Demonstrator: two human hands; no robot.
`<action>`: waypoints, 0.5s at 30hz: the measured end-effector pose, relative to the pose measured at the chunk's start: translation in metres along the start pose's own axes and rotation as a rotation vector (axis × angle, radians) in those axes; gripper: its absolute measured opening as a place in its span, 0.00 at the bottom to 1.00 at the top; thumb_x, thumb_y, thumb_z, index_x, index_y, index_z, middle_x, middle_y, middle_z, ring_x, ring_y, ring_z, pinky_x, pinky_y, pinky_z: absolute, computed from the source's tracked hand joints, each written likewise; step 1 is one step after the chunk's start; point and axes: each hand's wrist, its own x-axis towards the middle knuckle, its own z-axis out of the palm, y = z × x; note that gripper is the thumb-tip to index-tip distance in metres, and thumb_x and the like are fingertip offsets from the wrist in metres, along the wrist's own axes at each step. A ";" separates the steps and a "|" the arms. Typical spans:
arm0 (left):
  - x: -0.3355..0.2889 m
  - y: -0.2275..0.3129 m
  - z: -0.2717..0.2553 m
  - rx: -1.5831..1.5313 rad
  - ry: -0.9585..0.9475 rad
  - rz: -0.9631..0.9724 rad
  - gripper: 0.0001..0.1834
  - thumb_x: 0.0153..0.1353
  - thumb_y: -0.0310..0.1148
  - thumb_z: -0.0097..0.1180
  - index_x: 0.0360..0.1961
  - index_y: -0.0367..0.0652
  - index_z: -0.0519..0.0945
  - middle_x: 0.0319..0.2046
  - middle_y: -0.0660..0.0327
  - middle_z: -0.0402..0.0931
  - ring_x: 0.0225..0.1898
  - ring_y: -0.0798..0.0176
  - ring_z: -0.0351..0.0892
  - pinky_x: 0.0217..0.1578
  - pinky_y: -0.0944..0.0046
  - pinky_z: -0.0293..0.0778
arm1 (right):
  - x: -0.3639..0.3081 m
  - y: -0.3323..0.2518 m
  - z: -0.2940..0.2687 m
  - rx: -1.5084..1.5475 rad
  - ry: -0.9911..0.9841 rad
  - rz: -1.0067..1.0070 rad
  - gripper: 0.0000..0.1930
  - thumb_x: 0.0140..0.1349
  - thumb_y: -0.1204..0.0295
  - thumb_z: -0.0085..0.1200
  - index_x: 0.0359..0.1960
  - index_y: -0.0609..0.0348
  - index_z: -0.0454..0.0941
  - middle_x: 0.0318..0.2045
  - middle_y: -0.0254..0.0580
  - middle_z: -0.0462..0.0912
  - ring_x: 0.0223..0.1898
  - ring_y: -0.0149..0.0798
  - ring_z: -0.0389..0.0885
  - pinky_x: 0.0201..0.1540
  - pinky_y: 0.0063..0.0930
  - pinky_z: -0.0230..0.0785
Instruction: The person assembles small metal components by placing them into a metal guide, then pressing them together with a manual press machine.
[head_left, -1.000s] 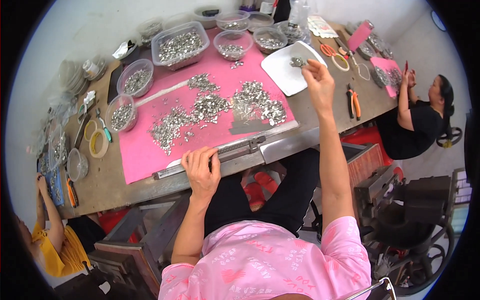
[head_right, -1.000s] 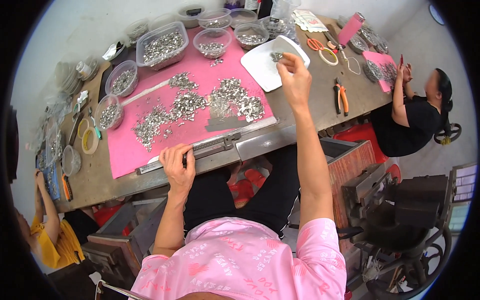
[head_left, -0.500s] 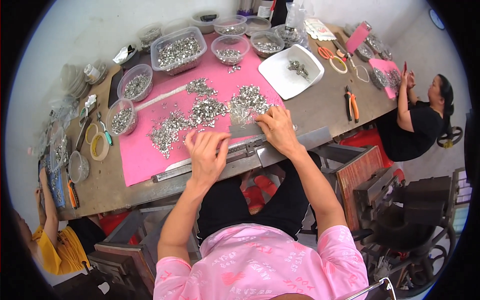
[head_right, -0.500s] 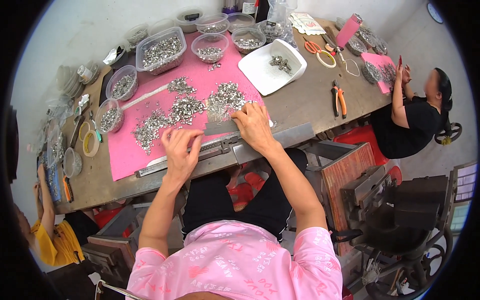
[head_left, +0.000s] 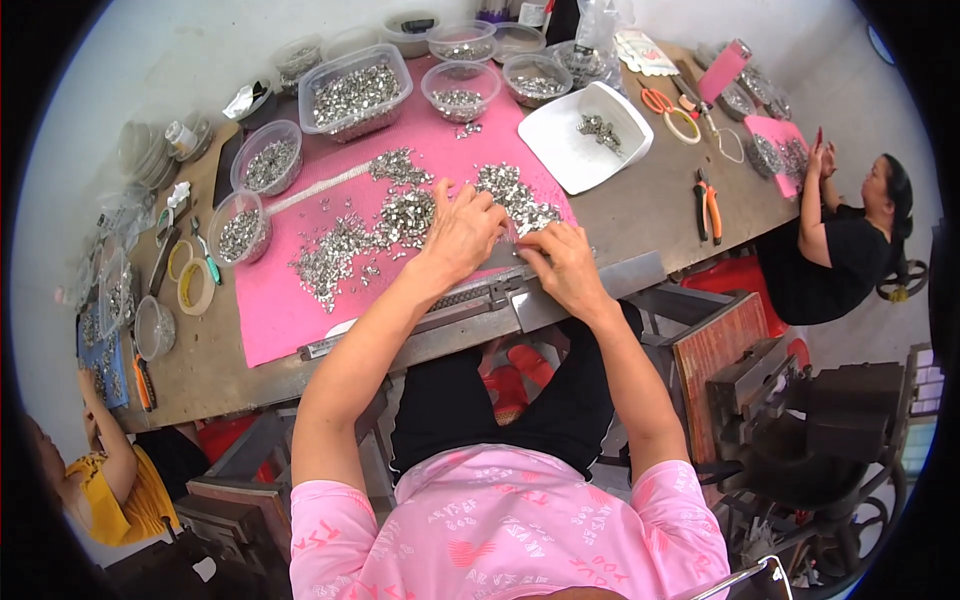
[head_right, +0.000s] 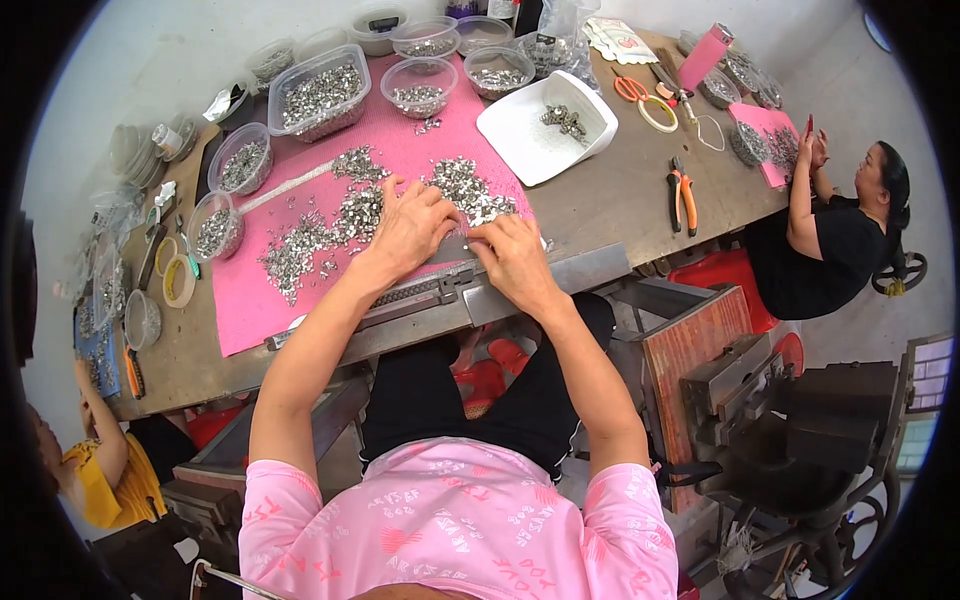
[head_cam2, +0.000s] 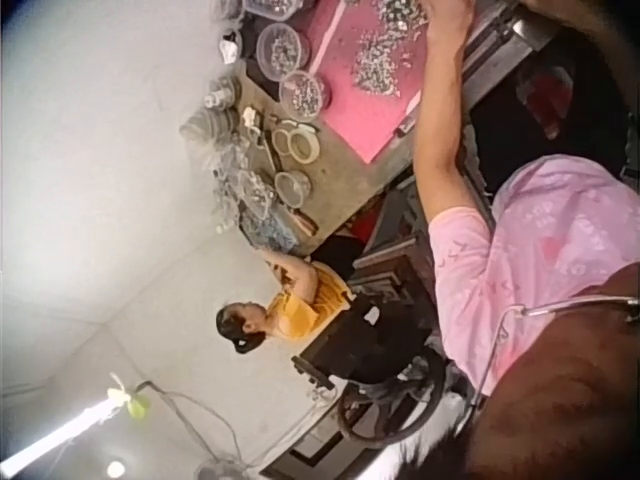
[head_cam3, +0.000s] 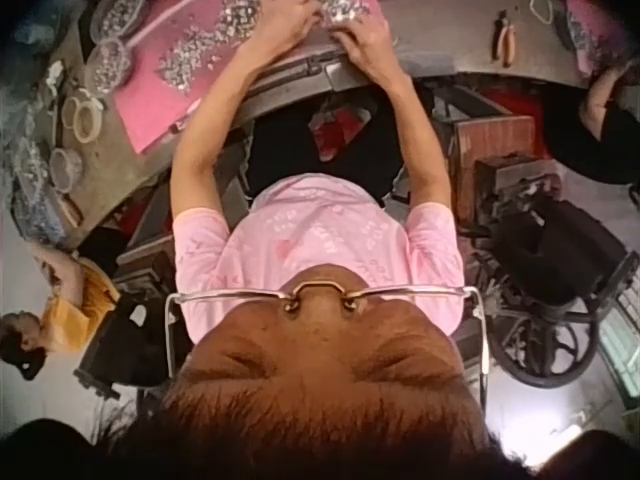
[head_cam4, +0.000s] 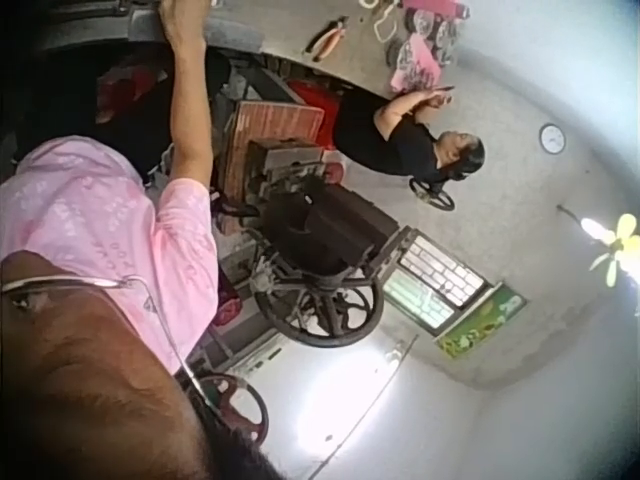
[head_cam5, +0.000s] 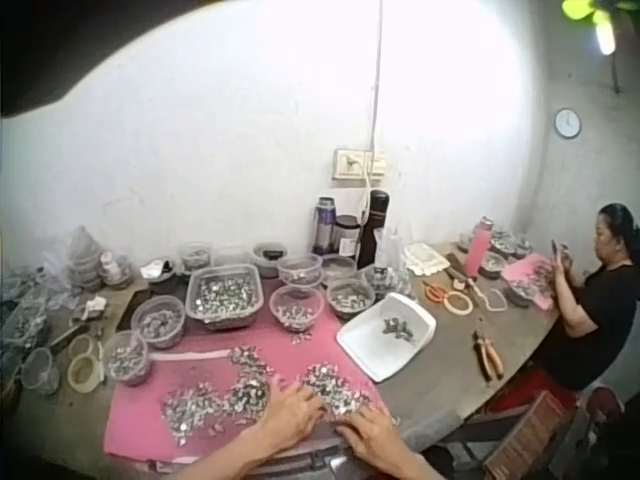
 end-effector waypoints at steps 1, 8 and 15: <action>0.000 0.000 0.000 0.004 0.013 0.010 0.05 0.59 0.32 0.66 0.37 0.50 0.85 0.33 0.64 0.77 0.44 0.57 0.77 0.62 0.42 0.56 | -0.001 0.001 -0.002 0.004 -0.002 0.001 0.05 0.59 0.74 0.65 0.36 0.56 0.83 0.31 0.39 0.78 0.40 0.45 0.77 0.48 0.40 0.64; -0.032 0.018 -0.049 -0.018 0.075 -0.150 0.04 0.60 0.33 0.65 0.35 0.48 0.83 0.34 0.64 0.78 0.43 0.58 0.76 0.61 0.43 0.57 | -0.006 -0.003 -0.002 0.017 -0.027 0.019 0.05 0.59 0.76 0.64 0.36 0.57 0.83 0.31 0.40 0.78 0.40 0.45 0.78 0.48 0.40 0.64; -0.075 0.020 -0.047 -0.146 0.104 -0.251 0.03 0.63 0.32 0.64 0.37 0.49 0.85 0.31 0.66 0.78 0.40 0.60 0.76 0.58 0.49 0.58 | 0.001 -0.006 0.007 -0.084 -0.065 -0.027 0.06 0.57 0.78 0.62 0.35 0.58 0.80 0.34 0.42 0.77 0.42 0.46 0.77 0.48 0.41 0.64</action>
